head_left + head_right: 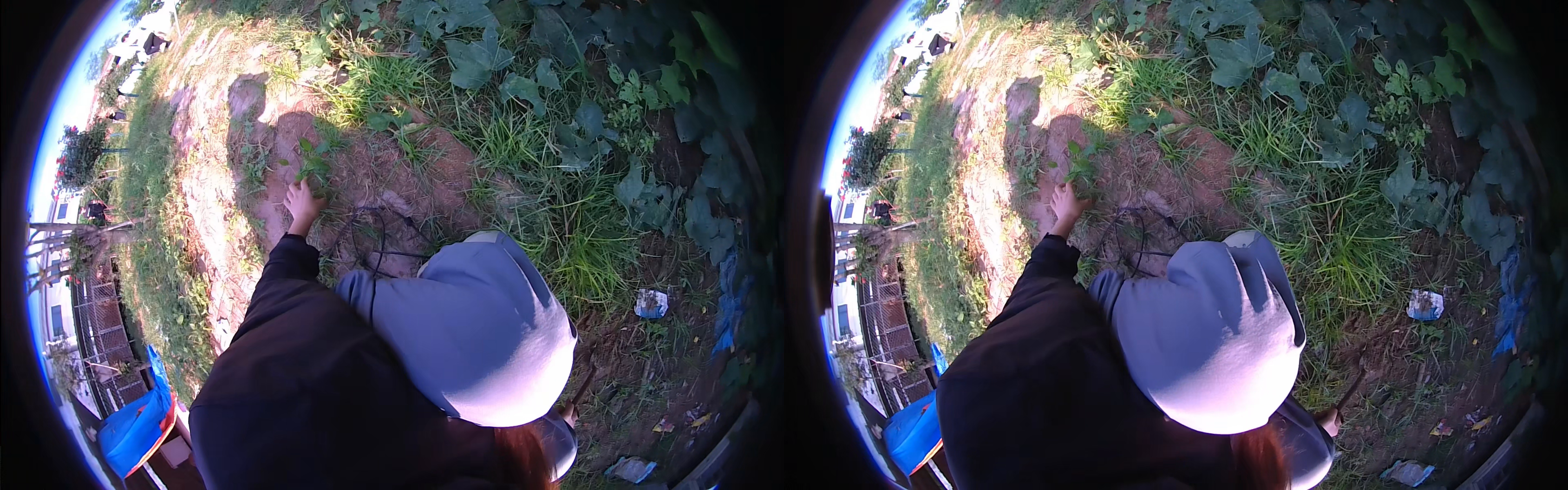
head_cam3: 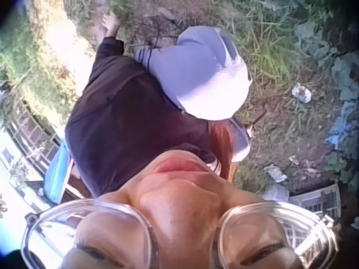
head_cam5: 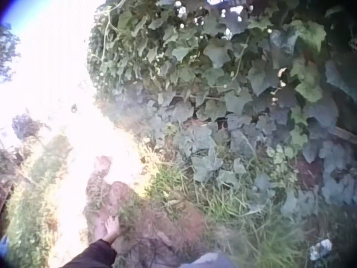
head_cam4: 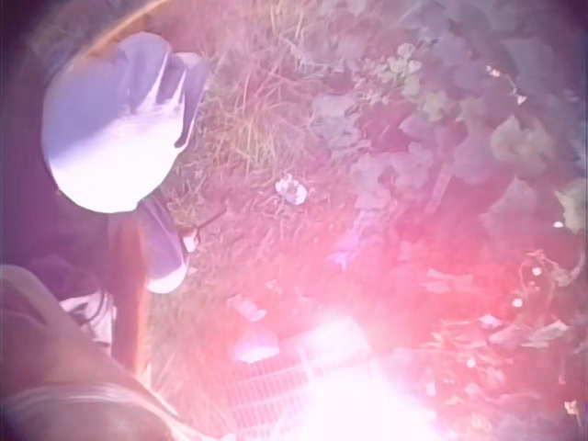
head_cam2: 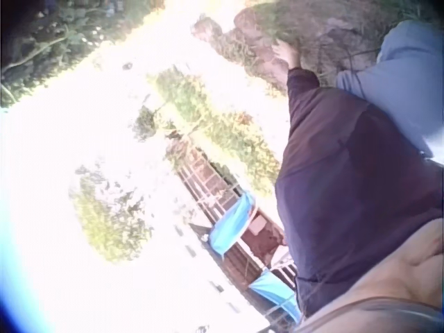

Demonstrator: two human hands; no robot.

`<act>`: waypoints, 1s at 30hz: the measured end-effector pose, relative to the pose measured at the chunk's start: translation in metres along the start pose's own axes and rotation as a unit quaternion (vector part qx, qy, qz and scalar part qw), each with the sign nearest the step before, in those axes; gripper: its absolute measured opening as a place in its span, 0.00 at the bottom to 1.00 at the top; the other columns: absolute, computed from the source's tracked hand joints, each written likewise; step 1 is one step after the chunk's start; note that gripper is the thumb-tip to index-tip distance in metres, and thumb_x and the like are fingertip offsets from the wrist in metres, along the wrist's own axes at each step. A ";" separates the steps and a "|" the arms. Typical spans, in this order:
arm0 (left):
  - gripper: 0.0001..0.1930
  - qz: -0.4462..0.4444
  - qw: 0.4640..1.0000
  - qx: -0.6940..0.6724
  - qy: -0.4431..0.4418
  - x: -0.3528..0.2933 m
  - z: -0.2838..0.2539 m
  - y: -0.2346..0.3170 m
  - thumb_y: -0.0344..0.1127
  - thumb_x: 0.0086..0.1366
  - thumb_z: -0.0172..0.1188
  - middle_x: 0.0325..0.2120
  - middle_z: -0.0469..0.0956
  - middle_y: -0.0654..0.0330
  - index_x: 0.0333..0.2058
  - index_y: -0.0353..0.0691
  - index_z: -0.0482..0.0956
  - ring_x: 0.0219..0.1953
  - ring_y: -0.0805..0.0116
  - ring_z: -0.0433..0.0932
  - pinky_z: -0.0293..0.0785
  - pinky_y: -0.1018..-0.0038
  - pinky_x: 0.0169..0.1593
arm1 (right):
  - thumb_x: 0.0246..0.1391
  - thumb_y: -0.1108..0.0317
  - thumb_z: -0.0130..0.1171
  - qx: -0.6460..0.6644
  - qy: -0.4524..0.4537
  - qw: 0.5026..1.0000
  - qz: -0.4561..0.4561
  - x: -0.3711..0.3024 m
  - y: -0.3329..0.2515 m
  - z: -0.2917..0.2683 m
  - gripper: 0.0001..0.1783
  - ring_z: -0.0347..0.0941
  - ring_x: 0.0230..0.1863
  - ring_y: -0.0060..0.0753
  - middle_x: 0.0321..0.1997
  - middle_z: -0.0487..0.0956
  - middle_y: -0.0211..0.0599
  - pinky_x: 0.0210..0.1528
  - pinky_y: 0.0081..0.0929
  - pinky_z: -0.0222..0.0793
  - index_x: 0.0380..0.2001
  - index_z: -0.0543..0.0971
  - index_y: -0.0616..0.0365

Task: The person pulls grass and weeds from the soil by hand and using a hand hoe.

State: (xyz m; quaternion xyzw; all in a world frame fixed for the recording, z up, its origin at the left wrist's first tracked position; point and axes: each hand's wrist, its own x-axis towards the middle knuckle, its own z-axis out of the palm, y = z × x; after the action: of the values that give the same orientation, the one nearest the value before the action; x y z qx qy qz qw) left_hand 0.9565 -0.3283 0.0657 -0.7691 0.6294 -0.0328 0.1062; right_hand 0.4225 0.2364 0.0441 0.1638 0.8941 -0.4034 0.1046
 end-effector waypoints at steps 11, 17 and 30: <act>0.18 0.220 0.968 -0.047 -0.108 -0.027 0.013 0.052 0.39 0.46 0.65 0.45 0.68 0.63 0.39 0.64 0.80 0.53 0.59 0.65 0.54 0.50 0.59 | 0.45 0.61 0.58 -0.015 -0.023 0.999 -0.043 -0.011 -0.004 -0.005 0.16 0.56 0.10 0.21 0.09 0.61 0.27 0.12 0.23 0.51 0.14 0.66 0.54; 0.20 0.174 0.977 -0.085 -0.087 -0.041 0.016 0.064 0.42 0.46 0.66 0.44 0.69 0.62 0.42 0.57 0.78 0.54 0.56 0.65 0.57 0.52 0.57 | 0.44 0.61 0.60 0.015 -0.034 0.999 0.037 -0.015 -0.010 -0.014 0.16 0.55 0.09 0.20 0.09 0.61 0.26 0.12 0.22 0.49 0.14 0.65 0.52; 0.14 0.264 0.947 0.018 -0.180 -0.050 0.003 0.046 0.48 0.55 0.58 0.45 0.73 0.60 0.38 0.53 0.80 0.54 0.58 0.67 0.50 0.43 0.59 | 0.47 0.58 0.60 -0.004 -0.028 1.000 0.004 -0.016 0.008 -0.012 0.18 0.56 0.08 0.20 0.06 0.62 0.26 0.12 0.23 0.48 0.12 0.67 0.52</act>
State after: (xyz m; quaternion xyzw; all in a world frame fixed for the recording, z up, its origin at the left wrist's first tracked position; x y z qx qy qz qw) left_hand 0.9026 -0.2877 0.0580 -0.5668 0.7794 0.1240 0.2367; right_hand 0.4398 0.2472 0.0513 0.1553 0.8918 -0.4040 0.1321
